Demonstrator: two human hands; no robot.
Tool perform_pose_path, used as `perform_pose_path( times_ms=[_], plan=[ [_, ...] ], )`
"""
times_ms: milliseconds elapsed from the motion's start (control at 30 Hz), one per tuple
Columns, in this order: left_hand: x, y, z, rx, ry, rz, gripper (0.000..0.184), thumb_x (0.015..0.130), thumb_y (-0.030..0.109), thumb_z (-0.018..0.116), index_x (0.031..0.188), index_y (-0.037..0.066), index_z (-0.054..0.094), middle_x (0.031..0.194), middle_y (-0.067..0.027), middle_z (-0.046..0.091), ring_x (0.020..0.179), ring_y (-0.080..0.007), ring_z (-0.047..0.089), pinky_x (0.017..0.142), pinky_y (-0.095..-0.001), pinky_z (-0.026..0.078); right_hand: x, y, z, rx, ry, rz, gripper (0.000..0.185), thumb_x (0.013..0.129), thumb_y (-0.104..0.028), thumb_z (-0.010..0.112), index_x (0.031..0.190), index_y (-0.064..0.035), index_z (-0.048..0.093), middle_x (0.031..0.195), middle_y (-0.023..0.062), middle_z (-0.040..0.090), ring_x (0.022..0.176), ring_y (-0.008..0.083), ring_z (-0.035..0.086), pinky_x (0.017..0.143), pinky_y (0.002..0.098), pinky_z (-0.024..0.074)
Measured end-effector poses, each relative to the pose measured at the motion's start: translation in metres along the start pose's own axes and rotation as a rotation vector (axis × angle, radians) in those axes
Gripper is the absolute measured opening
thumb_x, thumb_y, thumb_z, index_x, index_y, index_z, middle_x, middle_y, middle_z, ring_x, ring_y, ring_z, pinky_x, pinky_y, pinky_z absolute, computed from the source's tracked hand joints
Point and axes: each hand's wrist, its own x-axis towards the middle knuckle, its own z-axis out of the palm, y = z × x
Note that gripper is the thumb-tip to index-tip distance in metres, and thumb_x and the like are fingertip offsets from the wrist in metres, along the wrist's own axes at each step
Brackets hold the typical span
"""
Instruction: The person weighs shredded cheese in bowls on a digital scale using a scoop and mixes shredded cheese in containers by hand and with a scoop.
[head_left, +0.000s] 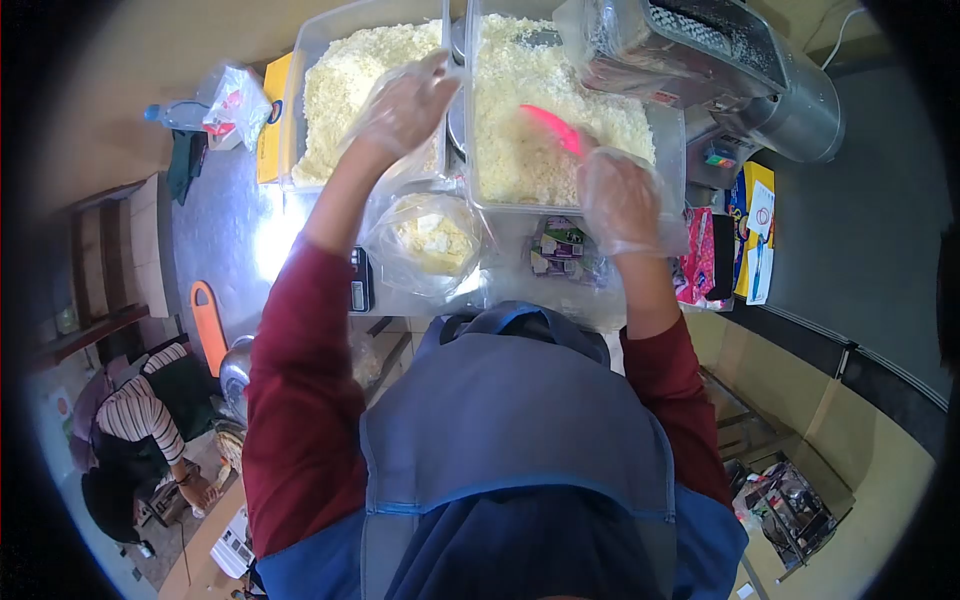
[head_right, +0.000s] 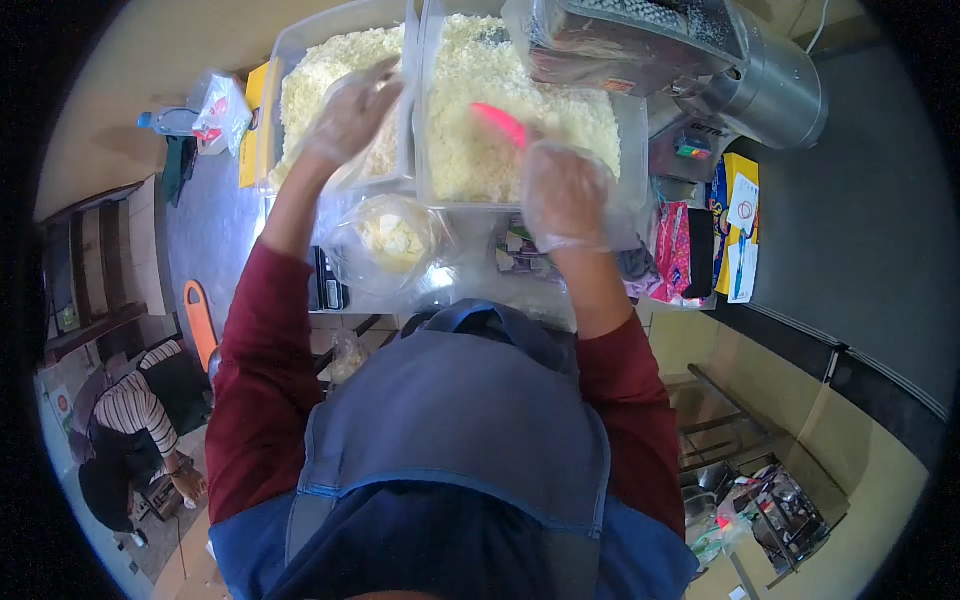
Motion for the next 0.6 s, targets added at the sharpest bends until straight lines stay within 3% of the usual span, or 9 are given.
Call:
perform_pose_path(
  times_ms=[33,100,167,233,333,433,533,600],
  plan=[
    [0.018,-0.011,0.018,-0.009,0.033,0.005,0.051,0.094,0.041,0.044,0.128,0.003,0.049,0.124,-0.0217,0.054,0.113,-0.0336,0.054,0.095,-0.0391,0.041,0.0,-0.003,0.003,0.036,0.156,-0.151,0.032,0.086,-0.02,0.053,0.116,-0.011,0.058,0.081,0.0162,0.064,0.076,0.0341,0.062,0.07,0.0469,0.0478],
    [0.046,-0.019,0.057,0.088,0.191,-0.031,0.041,0.092,0.031,0.045,0.121,0.003,0.052,0.111,-0.0231,0.059,0.106,-0.0361,0.055,0.092,-0.0393,0.043,0.002,0.003,-0.01,-0.011,0.069,-0.096,0.036,0.086,-0.019,0.053,0.121,-0.0119,0.056,0.082,0.0164,0.064,0.075,0.0343,0.062,0.069,0.0463,0.0479],
    [0.059,-0.01,0.068,0.174,0.114,-0.016,0.037,0.09,0.028,0.046,0.115,0.003,0.055,0.108,-0.0236,0.058,0.104,-0.0362,0.056,0.09,-0.0402,0.044,0.002,0.023,-0.027,-0.133,-0.05,0.103,0.035,0.086,-0.018,0.053,0.12,-0.01,0.056,0.08,0.0175,0.064,0.073,0.0347,0.062,0.068,0.0458,0.0484],
    [0.062,-0.005,0.07,0.263,0.035,0.007,0.032,0.089,0.025,0.046,0.109,0.002,0.057,0.106,-0.0241,0.057,0.102,-0.0362,0.056,0.088,-0.0411,0.046,0.004,0.044,-0.01,-0.156,0.001,0.128,0.034,0.087,-0.018,0.051,0.119,-0.0079,0.056,0.079,0.0178,0.064,0.073,0.0348,0.063,0.067,0.0459,0.0489],
    [0.058,-0.003,0.071,0.124,0.093,-0.076,0.025,0.087,0.02,0.046,0.099,0.003,0.06,0.106,-0.0235,0.055,0.097,-0.0364,0.058,0.085,-0.0429,0.047,0.014,0.048,0.015,-0.102,-0.109,0.198,0.034,0.087,-0.018,0.051,0.118,-0.0057,0.056,0.079,0.0186,0.064,0.074,0.0347,0.063,0.066,0.0456,0.0491],
    [0.06,-0.012,0.075,0.082,0.151,-0.064,0.026,0.089,0.021,0.044,0.099,0.004,0.061,0.112,-0.0223,0.053,0.097,-0.0369,0.058,0.085,-0.0428,0.047,0.016,0.001,0.02,-0.093,-0.119,0.177,0.034,0.088,-0.019,0.05,0.118,-0.0049,0.055,0.08,0.0178,0.063,0.072,0.0339,0.063,0.065,0.0457,0.0483],
    [0.061,-0.016,0.08,0.147,0.132,-0.071,0.027,0.09,0.022,0.042,0.1,0.005,0.061,0.114,-0.0213,0.052,0.099,-0.037,0.057,0.086,-0.0428,0.046,-0.006,-0.016,0.009,-0.016,0.028,-0.004,0.036,0.089,-0.018,0.05,0.122,-0.0047,0.054,0.077,0.0179,0.062,0.069,0.0332,0.062,0.064,0.0459,0.0473],
    [0.059,-0.02,0.083,0.151,0.204,-0.004,0.028,0.09,0.023,0.042,0.101,0.005,0.061,0.116,-0.0206,0.052,0.101,-0.0365,0.056,0.087,-0.0429,0.046,-0.009,-0.019,-0.019,0.045,0.025,-0.043,0.038,0.089,-0.014,0.046,0.124,0.0014,0.05,0.067,0.0163,0.06,0.066,0.0308,0.062,0.061,0.0425,0.0475]
  ],
)
